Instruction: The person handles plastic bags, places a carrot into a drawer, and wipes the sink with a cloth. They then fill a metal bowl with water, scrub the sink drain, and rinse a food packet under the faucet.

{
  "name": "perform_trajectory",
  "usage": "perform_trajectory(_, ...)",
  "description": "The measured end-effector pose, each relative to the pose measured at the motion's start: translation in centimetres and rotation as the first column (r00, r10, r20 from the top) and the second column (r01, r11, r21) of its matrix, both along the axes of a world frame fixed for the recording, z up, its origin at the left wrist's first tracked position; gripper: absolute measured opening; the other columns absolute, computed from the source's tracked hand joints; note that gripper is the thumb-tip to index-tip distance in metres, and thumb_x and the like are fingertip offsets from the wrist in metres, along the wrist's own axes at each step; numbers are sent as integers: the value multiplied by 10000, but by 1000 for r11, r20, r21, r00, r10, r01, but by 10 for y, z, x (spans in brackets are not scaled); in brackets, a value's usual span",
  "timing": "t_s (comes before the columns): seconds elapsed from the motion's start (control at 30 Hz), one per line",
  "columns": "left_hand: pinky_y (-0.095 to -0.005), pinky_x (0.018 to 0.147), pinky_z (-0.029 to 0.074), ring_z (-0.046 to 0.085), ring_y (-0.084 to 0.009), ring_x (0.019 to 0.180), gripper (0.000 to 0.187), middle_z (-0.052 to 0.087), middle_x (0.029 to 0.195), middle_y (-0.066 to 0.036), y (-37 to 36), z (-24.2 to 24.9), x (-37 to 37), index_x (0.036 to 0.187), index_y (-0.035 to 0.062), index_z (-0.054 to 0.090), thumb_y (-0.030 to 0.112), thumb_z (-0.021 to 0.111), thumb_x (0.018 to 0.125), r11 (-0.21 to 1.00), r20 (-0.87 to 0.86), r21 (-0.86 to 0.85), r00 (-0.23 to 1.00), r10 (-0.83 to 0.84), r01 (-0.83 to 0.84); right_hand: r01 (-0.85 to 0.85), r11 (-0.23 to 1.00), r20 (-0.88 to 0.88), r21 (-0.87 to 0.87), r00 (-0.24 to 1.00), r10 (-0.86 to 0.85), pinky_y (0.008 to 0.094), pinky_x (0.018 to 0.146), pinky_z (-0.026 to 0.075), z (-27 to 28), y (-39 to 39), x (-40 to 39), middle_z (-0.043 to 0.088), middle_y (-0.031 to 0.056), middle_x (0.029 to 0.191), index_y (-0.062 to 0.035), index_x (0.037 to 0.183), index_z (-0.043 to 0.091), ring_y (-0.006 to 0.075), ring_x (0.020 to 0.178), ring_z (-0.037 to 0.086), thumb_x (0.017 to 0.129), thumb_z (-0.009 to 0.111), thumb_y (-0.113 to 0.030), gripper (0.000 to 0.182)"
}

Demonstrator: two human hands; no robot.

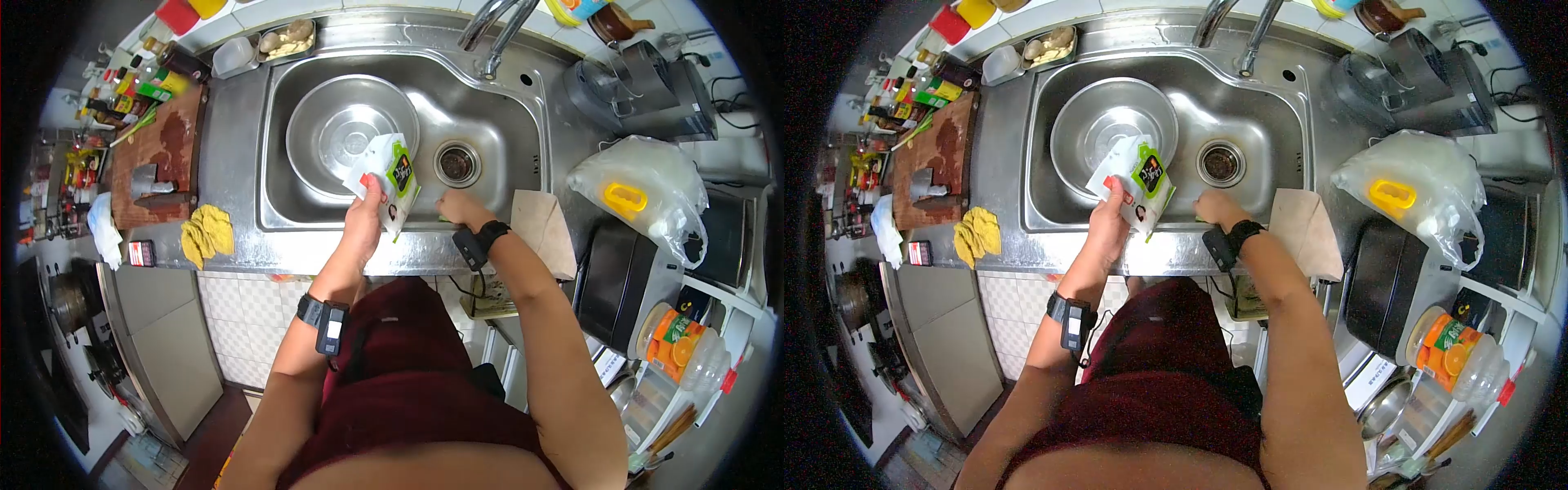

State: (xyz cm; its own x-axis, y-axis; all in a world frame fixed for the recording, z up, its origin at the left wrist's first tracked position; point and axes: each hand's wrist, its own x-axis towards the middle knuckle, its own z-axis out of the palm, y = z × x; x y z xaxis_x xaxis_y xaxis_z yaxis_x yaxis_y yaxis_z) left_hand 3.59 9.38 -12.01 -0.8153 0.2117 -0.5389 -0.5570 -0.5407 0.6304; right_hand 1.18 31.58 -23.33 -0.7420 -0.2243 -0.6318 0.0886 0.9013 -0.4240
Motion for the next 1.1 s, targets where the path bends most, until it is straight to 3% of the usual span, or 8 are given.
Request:
perform_trajectory(0.23, -288, 837, 376, 463, -137, 924, 568, 481, 972, -31, 1, 12, -15, 1170, -23, 418, 462, 467, 879, 999, -7, -31, 1000, 23, -23, 1, 997, -116, -75, 993, -10, 433, 750, 449, 6, 0, 6, 589, 244, 945, 31, 895, 608, 373, 857, 581, 808, 490, -371, 428)
perform_trajectory(0.33, -298, 845, 378, 471, -141, 923, 532, 491, 957, -36, 2, 40, -21, 1111, -11, 450, 464, 475, 873, 997, -60, -35, 996, 72, -74, 206, 917, -184, -342, 942, -280, 368, 738, 460, 13, 9, -1, 605, 171, 931, 2, 927, 593, 278, 856, 594, 828, 529, -335, 356)
perform_trajectory(0.37, -318, 822, 407, 498, -155, 905, 486, 513, 973, -52, 0, 49, -23, 1052, 6, 472, 456, 490, 867, 996, -67, -27, 994, 84, -86, 394, 698, 5, -599, 873, -489, 343, 744, 456, 33, 10, -4, 606, 146, 922, -6, 933, 591, 246, 859, 589, 839, 528, -307, 321)
perform_trajectory(0.43, -339, 889, 389, 496, -187, 1013, 499, 515, 1098, -83, -11, 44, -29, 1155, -10, 428, 407, 474, 885, 996, -33, 5, 996, 85, -85, 624, -4, 494, -782, 615, -614, 294, 756, 447, 88, 14, -8, 608, 95, 905, -22, 946, 586, 181, 864, 578, 860, 526, -251, 252)
perform_trajectory(0.57, -364, 916, 389, 498, -209, 1062, 492, 520, 1149, -95, -22, 51, -31, 1188, -12, 422, 377, 475, 890, 999, -71, 17, 996, 53, -52, 302, 637, -151, -709, 817, -556, 252, 769, 437, 118, 16, -9, 598, 69, 957, -9, 939, 594, 123, 841, 569, 907, 461, -226, 257)
perform_trajectory(0.67, -368, 872, 406, 509, -207, 1013, 476, 525, 1108, -87, -26, 66, -30, 1156, -9, 439, 379, 485, 885, 997, -150, 49, 987, 65, -58, 415, -1, 305, -910, 666, -680, 234, 739, 432, 170, 6, -7, 607, 78, 908, 1, 881, 612, 114, 807, 567, 908, 454, -219, 272)
perform_trajectory(0.8, -349, 793, 438, 519, -202, 972, 530, 518, 1096, -88, -28, 77, -28, 1184, -34, 416, 393, 493, 880, 997, -233, 72, 972, 33, -17, 362, 457, -24, -812, 763, -646, 235, 676, 444, 117, 10, -10, 620, 71, 791, 10, 831, 617, 120, 713, 577, 900, 474, -257, 310)
perform_trajectory(1.1, -384, 940, 386, 497, -215, 1084, 444, 511, 1181, -81, -46, 74, -27, 1220, 23, 401, 329, 462, 904, 992, -239, 128, 970, 41, -10, 526, 548, 89, -651, 770, -632, 268, 601, 448, 80, -15, 19, 615, 75, 702, -18, 812, 644, 130, 631, 571, 858, 525, -292, 302)
